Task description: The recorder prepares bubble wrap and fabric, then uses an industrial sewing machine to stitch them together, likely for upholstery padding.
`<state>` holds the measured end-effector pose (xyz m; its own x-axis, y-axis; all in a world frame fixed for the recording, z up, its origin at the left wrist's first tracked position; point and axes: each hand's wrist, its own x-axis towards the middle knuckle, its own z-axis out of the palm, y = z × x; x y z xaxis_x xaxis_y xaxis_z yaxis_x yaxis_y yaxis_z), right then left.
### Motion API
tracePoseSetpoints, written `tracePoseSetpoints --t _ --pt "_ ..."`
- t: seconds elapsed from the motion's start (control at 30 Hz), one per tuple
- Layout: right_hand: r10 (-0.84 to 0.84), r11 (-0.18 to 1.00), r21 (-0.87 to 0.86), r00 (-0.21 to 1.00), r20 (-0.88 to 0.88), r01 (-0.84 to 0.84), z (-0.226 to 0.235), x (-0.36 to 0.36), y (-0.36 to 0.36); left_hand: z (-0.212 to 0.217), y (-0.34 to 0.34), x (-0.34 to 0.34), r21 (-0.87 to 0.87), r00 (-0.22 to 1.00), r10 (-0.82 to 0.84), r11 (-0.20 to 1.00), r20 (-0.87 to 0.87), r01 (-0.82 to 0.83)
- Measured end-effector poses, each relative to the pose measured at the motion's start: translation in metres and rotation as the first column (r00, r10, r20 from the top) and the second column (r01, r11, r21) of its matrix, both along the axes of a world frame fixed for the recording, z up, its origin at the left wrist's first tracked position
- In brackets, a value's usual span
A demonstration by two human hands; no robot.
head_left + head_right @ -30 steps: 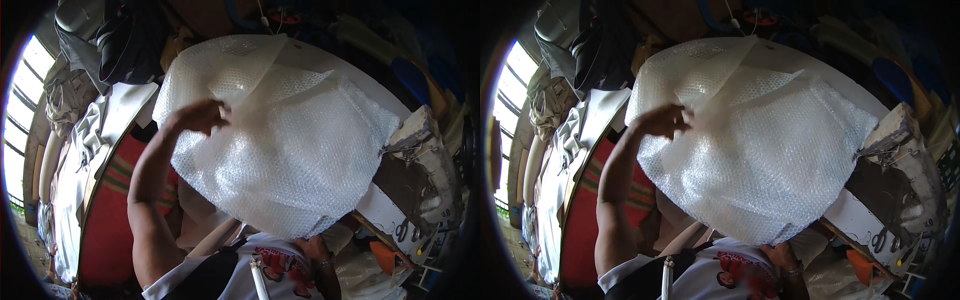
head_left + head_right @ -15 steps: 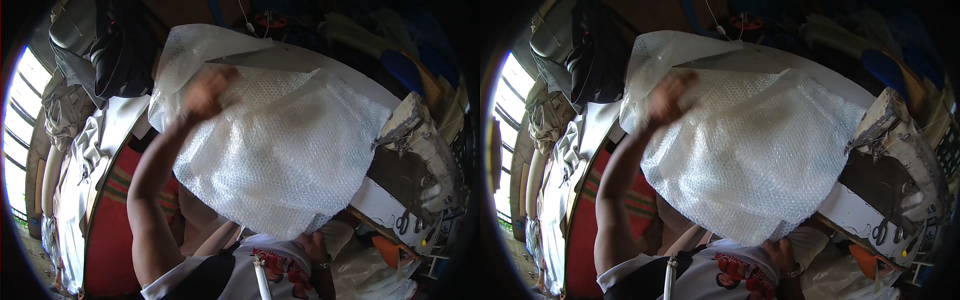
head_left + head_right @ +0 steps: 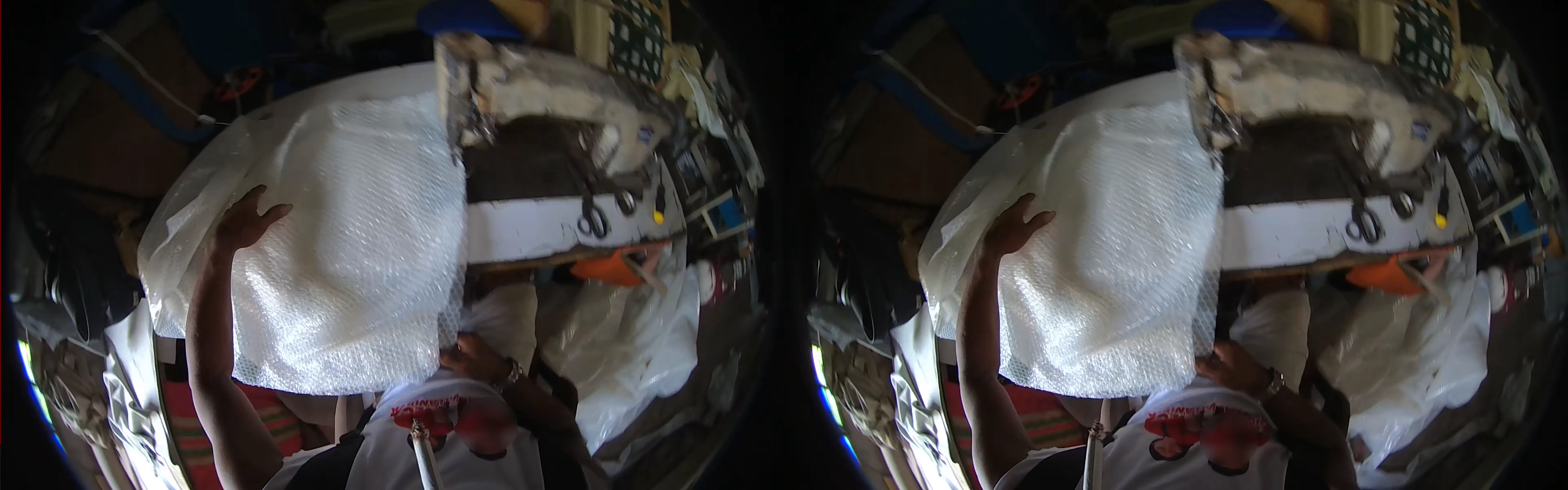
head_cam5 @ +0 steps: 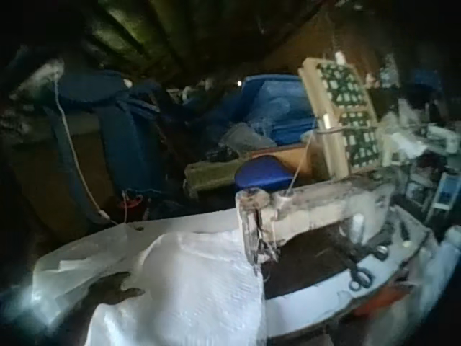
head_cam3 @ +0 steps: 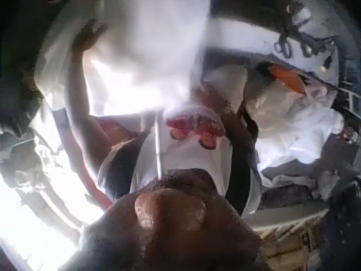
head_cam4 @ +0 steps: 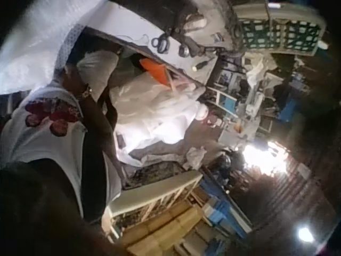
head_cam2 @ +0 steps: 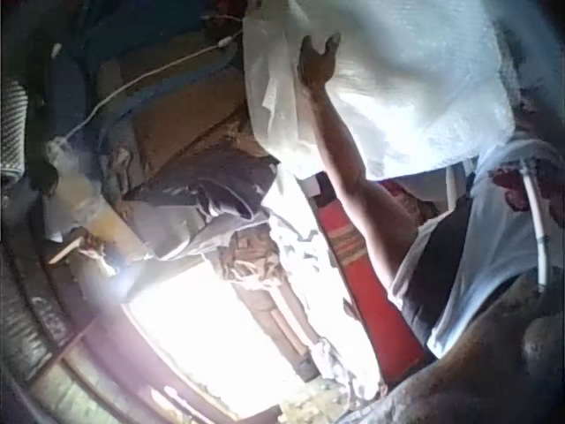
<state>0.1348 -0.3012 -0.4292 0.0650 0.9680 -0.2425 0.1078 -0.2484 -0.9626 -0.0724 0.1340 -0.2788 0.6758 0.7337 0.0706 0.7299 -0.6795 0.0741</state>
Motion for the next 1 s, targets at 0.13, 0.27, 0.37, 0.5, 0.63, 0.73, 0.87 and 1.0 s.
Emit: tracePoseSetpoints --t 0.13,0.27,0.37,0.5,0.63,0.73,0.87,1.0 --pt "0.077 0.997 0.032 0.994 -0.074 -0.075 -0.001 -0.008 -0.008 -0.075 0.069 -0.064 0.251 0.975 -0.193 0.954 0.110 0.161" --pt "0.144 0.990 0.002 0.989 -0.026 -0.144 -0.011 -0.012 -0.011 -0.054 0.052 -0.041 0.268 0.965 0.231 0.928 0.127 -0.258" --pt "0.091 0.990 0.113 0.995 -0.034 -0.086 -0.011 -0.013 -0.013 -0.013 -0.033 0.016 0.452 0.989 -0.078 0.892 0.125 0.013" --pt "0.050 0.982 0.185 0.993 -0.104 -0.030 -0.009 -0.022 -0.026 -0.004 -0.170 0.041 0.205 0.677 -0.612 0.784 0.408 0.586" --pt "-0.001 0.967 0.238 0.938 -0.347 0.089 0.019 -0.041 -0.028 -0.013 -0.289 0.017 0.053 0.657 -0.699 0.695 0.281 0.717" --pt "0.065 0.988 0.154 0.925 -0.374 -0.007 0.022 -0.039 -0.034 -0.019 -0.334 -0.012 -0.128 0.759 -0.638 0.748 0.129 0.651" --pt "0.058 0.979 0.203 0.937 -0.344 0.014 0.015 -0.048 -0.033 -0.049 -0.354 -0.045 -0.123 0.848 -0.485 0.848 0.213 0.515" --pt "0.043 0.969 0.247 0.958 -0.283 0.030 0.012 -0.049 -0.035 -0.026 -0.340 -0.061 -0.181 0.746 -0.538 0.750 0.393 0.636"
